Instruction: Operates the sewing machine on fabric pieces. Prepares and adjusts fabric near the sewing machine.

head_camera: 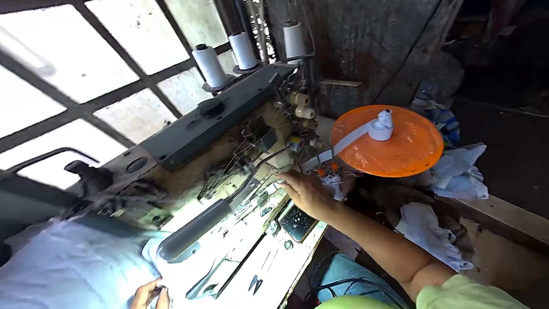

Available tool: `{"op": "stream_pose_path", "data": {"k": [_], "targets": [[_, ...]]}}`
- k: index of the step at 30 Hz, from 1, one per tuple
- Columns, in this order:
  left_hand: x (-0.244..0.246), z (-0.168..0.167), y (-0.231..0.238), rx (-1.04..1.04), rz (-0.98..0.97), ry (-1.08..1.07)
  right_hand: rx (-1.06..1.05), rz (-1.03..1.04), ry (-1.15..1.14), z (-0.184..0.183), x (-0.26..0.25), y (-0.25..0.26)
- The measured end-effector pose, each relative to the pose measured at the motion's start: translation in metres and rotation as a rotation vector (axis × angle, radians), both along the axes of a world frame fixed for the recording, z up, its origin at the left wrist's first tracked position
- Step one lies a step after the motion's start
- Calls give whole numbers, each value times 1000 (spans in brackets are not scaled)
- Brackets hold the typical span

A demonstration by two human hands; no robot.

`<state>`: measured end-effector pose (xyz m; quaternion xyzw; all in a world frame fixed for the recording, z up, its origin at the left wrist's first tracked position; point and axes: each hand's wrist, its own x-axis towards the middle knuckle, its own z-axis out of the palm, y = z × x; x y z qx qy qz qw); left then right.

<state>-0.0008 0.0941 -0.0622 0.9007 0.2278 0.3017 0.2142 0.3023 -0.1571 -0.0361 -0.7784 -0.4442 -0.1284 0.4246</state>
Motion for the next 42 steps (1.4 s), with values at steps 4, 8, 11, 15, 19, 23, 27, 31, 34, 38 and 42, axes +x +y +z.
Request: {"op": "stream_pose_path", "data": {"k": [4, 8, 11, 15, 19, 23, 27, 31, 34, 38, 42], "targets": [[-6, 14, -6, 121, 122, -57, 91, -90, -197, -13, -3, -9], [-17, 33, -9, 144, -25, -237, 343, 163, -145, -17, -31, -12], [-25, 49, -19, 1, -221, -292, 345, 626, 198, -21, -71, 12], [-24, 70, -56, -118, -392, -284, 243, 882, 213, -1, -92, 47], [-16, 79, -91, -8, -498, -198, 56, 1332, 130, 22, -89, 60], [3, 53, -120, 274, -326, -211, 72, 1367, 237, 13, -79, 41], [10, -22, -109, 571, 175, -48, 292, 1203, 692, -2, -59, 20], [-35, -44, -91, 248, 365, 152, 444, 1072, 898, -20, -53, 20], [-57, -44, -92, 184, 311, 157, 363, 1056, 810, -39, -60, 27], [-61, -13, -99, -80, 152, 94, 211, 1119, 585, -45, -68, 26], [-71, 58, -95, -317, 13, 298, 104, 1139, 498, -30, -67, 17]]}}
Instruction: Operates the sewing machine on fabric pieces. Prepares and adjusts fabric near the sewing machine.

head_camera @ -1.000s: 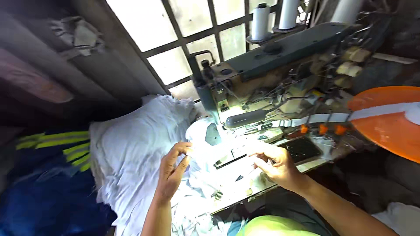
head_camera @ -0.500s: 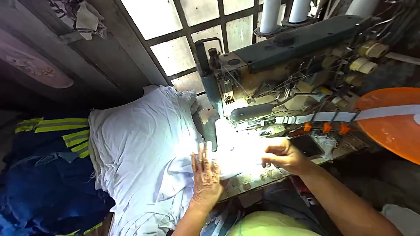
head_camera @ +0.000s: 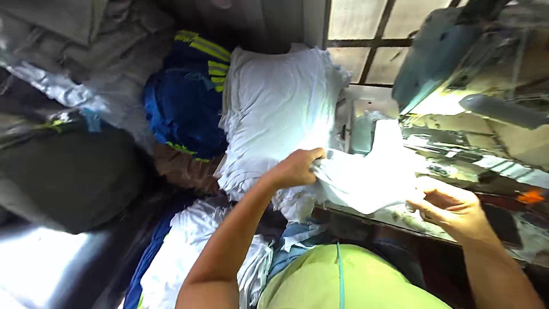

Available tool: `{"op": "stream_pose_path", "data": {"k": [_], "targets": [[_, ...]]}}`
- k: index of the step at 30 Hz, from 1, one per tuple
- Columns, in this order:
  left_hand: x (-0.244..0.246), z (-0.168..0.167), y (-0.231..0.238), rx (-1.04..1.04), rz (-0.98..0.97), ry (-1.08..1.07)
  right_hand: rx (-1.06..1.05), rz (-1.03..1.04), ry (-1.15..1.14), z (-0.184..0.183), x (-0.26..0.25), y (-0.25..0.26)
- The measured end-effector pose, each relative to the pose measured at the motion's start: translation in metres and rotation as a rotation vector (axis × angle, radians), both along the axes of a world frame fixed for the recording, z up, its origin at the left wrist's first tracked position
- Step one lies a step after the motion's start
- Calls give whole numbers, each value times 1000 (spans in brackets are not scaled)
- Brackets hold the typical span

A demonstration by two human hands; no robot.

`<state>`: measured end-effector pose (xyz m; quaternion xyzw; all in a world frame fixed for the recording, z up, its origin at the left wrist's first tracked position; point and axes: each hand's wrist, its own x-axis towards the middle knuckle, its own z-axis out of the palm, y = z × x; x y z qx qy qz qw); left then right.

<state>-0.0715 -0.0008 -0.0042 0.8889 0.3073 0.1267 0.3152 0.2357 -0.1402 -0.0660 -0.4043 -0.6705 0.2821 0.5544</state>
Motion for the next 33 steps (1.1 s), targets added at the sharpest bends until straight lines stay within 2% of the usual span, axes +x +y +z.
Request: {"op": "stream_pose_path", "data": {"k": [3, 6, 7, 8, 10, 12, 14, 16, 18, 20, 22, 24, 28, 30, 33], "targets": [[-2, 50, 12, 339, 18, 87, 20, 82, 31, 12, -2, -3], [4, 85, 18, 902, 191, -86, 68, 32, 38, 7, -14, -5], [6, 89, 22, 1022, 235, -144, 90, -3, 34, 1, -19, -6], [8, 86, 25, 1049, 269, -134, 112, -47, 26, -5, -24, -8], [19, 66, 19, 809, 277, 48, 146, -129, -21, -16, -29, -12], [34, 27, 5, 580, 104, 109, 151, -148, -88, -24, -26, -15], [58, -17, -22, 623, -167, -106, 145, -123, -129, -27, -17, -16], [81, -49, -38, 734, -281, -170, 151, -75, -92, -25, -10, -15], [95, -74, -27, 836, -199, -202, 157, -24, 10, -21, -5, -15], [102, -87, -4, 938, -36, -254, 146, 17, 109, -21, -1, -14], [104, -79, 6, 1032, 80, -343, 123, 41, 166, -27, 2, -14], [100, -57, 6, 1119, 65, -404, 83, 25, 164, -33, 1, -14], [97, -27, 3, 1138, -122, -251, 58, -31, -6, -34, -2, -11], [102, -23, 4, 1115, -135, -154, 86, -68, -71, -35, -2, -9], [111, -19, 8, 1086, -71, -127, 100, -128, -95, -34, -1, 0]]}}
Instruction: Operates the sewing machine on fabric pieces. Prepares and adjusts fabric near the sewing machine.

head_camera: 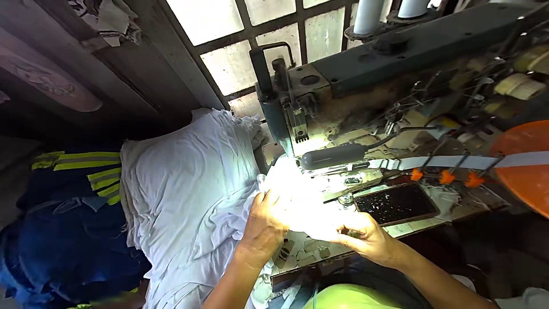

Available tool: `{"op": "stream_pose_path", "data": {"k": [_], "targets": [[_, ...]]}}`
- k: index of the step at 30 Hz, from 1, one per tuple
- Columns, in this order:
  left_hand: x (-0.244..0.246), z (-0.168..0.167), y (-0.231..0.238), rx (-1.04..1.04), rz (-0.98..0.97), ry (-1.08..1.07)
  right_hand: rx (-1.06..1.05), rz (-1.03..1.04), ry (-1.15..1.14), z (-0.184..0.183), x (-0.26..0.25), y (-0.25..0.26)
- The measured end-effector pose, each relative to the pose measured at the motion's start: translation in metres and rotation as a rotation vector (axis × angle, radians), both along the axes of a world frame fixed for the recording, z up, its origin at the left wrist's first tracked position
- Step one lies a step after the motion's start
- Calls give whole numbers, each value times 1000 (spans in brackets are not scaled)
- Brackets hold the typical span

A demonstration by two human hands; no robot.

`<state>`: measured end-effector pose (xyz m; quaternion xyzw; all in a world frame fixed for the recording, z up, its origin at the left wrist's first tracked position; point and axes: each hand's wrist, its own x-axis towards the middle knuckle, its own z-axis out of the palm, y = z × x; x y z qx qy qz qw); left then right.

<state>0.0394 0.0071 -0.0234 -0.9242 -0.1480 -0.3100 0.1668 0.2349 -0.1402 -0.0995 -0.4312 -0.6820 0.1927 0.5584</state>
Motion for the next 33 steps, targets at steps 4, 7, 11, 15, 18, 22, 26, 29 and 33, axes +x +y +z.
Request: {"op": "stream_pose_path", "data": {"k": [4, 7, 11, 15, 18, 22, 26, 29, 33], "targets": [[14, 6, 21, -165, 29, -16, -40, 51, 92, 4, 3, 21], [19, 6, 41, -200, 29, -58, -47, 20, 115, 10, 3, 34], [18, 13, 42, -186, 17, -98, -68, -8, 137, 18, -1, 40], [12, 14, 38, -58, -57, -55, -87, 15, 207, 22, -5, 45], [3, 24, 25, -328, -87, 127, -97, 1, 244, 23, -7, 48], [2, 25, 17, -388, 5, 140, -101, 22, 303, 20, -7, 53], [15, 12, 23, 136, 32, -125, 51, -56, 251, 9, -11, 53], [10, 13, 23, -109, -14, -14, 278, -219, 92, -3, -11, 55], [13, 1, 11, -274, -203, 70, 350, -279, 96, -10, -11, 54]]}}
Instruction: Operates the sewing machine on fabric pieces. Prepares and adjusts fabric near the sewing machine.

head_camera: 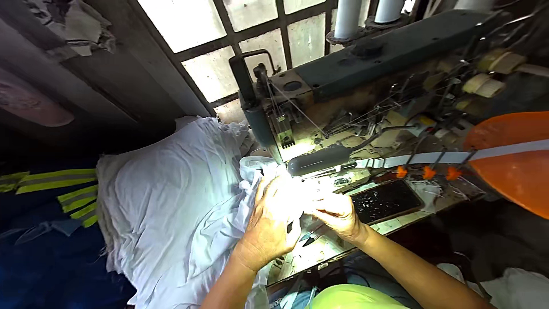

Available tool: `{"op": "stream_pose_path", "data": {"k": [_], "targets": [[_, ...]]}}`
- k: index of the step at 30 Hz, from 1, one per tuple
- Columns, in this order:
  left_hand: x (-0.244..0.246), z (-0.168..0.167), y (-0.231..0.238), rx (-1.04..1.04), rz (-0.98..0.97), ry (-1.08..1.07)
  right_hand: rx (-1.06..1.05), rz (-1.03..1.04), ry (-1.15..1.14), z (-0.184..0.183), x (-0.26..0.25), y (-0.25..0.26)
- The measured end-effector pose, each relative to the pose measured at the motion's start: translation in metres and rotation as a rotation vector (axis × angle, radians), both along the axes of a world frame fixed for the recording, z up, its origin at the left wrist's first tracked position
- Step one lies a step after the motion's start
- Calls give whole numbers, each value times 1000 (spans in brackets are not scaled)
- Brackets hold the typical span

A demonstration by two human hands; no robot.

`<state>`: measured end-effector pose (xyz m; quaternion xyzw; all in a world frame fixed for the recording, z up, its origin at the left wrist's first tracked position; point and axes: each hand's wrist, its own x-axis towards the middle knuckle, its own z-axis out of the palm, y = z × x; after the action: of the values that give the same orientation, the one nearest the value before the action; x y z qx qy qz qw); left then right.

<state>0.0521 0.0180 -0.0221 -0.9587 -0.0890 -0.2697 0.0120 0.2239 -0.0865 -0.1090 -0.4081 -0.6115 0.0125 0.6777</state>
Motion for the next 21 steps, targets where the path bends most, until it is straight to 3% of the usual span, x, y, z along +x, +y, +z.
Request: {"op": "stream_pose_path", "data": {"k": [5, 12, 17, 21], "targets": [[9, 1, 2, 145, -1, -132, -38, 62, 128, 0, 1, 8], [12, -3, -2, 174, -3, -85, -169, 6, 90, 7, 2, 13], [20, -4, -3, 150, 183, -10, -222, 8, 62, 9, 4, 10], [33, 1, 7, 67, 325, 99, -157, -133, -38, 5, -1, 1]]}}
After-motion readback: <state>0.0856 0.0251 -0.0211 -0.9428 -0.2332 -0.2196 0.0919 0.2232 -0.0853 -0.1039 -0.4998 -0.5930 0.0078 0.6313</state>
